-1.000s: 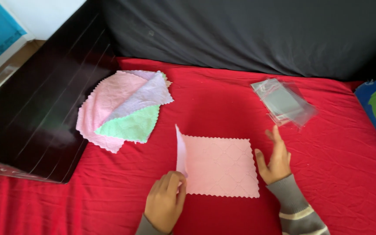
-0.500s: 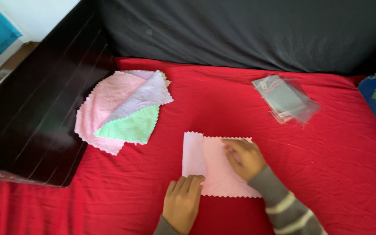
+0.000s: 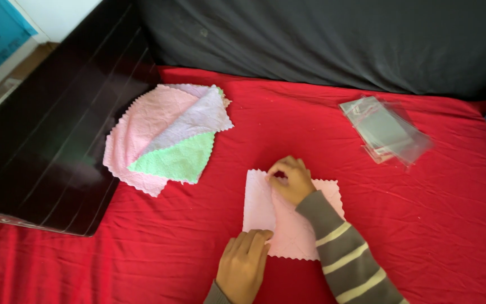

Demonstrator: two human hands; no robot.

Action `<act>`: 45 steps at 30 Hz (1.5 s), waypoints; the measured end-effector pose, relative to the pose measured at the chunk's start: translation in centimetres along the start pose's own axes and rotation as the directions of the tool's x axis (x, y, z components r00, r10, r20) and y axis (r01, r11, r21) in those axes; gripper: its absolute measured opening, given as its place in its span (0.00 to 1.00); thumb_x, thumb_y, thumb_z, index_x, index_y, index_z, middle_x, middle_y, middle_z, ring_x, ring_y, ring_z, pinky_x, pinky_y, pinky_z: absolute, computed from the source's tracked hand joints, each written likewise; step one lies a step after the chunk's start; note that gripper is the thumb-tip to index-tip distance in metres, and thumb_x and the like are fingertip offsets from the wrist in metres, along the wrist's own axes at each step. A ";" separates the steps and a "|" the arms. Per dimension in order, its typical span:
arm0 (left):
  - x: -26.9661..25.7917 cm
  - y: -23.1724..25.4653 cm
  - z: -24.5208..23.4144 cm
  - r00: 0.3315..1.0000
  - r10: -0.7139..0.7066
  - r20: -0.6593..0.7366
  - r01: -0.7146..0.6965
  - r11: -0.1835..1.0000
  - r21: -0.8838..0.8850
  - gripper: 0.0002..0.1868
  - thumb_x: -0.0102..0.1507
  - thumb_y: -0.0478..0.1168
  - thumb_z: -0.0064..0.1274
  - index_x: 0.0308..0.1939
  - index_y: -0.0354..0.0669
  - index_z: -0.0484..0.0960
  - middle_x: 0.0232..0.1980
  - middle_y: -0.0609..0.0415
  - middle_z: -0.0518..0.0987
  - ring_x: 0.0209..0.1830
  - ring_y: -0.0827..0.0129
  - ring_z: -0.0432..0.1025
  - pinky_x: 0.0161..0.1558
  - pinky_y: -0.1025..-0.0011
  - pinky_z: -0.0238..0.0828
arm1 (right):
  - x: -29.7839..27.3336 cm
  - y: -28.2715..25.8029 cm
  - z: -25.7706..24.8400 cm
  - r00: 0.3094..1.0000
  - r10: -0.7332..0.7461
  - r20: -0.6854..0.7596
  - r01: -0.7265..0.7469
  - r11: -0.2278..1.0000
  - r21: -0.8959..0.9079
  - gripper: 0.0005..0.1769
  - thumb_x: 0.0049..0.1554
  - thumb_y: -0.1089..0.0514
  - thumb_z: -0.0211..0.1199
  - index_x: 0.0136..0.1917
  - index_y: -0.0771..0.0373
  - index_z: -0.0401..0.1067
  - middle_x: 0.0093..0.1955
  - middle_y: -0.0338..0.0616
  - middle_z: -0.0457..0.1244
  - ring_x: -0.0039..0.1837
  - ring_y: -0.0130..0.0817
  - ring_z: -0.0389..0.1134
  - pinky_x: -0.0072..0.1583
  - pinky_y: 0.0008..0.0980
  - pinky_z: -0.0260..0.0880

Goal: Folding small microfiber towels and placing them into individual plastic bags.

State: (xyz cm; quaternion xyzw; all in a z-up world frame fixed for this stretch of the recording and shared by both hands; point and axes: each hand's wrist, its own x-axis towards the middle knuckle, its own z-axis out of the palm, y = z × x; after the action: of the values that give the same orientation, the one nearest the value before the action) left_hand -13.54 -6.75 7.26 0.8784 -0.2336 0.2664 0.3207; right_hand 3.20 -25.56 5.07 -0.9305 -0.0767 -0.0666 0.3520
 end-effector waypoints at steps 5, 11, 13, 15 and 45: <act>0.0 0.9 0.9 0.999 0.039 -0.038 -0.034 0.993 0.114 0.05 0.66 0.34 0.52 0.44 0.47 0.81 0.37 0.62 0.81 0.29 0.68 0.70 0.30 0.68 0.65 | -0.1 -0.2 -2.5 0.993 0.090 0.077 -0.091 0.996 0.008 0.04 0.54 0.46 0.69 0.40 0.42 0.77 0.49 0.21 0.66 0.56 0.32 0.60 0.63 0.40 0.55; -0.1 1.3 0.9 0.995 0.100 -0.006 -0.098 0.984 0.147 0.08 0.63 0.30 0.55 0.44 0.47 0.81 0.37 0.60 0.81 0.30 0.67 0.71 0.29 0.68 0.64 | -0.2 -0.2 -2.9 0.990 0.113 0.083 -0.111 0.994 -0.022 0.05 0.54 0.45 0.70 0.38 0.41 0.76 0.46 0.20 0.64 0.55 0.29 0.61 0.65 0.43 0.52; 0.1 1.4 1.0 0.994 0.113 -0.008 -0.111 0.985 0.132 0.07 0.64 0.30 0.55 0.44 0.47 0.81 0.38 0.60 0.82 0.31 0.67 0.71 0.29 0.68 0.62 | -0.1 0.1 -2.8 0.994 0.094 0.060 -0.092 0.995 -0.030 0.05 0.53 0.45 0.70 0.38 0.40 0.76 0.45 0.19 0.64 0.54 0.29 0.61 0.63 0.43 0.53; -0.2 1.2 1.2 0.994 0.112 0.018 -0.114 0.979 0.170 0.08 0.66 0.30 0.50 0.43 0.48 0.81 0.35 0.60 0.80 0.29 0.66 0.69 0.29 0.66 0.61 | -0.3 0.5 -2.1 0.995 0.053 0.086 -0.043 0.992 -0.115 0.04 0.53 0.48 0.69 0.37 0.40 0.75 0.45 0.21 0.64 0.56 0.33 0.61 0.60 0.46 0.52; -3.2 -0.1 1.3 0.986 0.054 0.155 -0.116 0.900 0.421 0.55 0.66 0.79 0.17 0.75 0.36 0.61 0.81 0.46 0.59 0.83 0.56 0.49 0.79 0.45 0.39 | -3.6 -4.4 0.8 0.748 -0.489 0.449 0.632 0.731 -0.256 0.34 0.70 0.46 0.28 0.84 0.60 0.36 0.88 0.46 0.35 0.87 0.44 0.29 0.80 0.55 0.24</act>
State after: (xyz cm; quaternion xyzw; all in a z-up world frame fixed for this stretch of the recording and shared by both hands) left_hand -15.44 -6.79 4.40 0.9328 -0.2294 0.2626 0.0910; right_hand -1.11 -22.10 6.69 -0.9084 -0.4053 -0.0180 0.1009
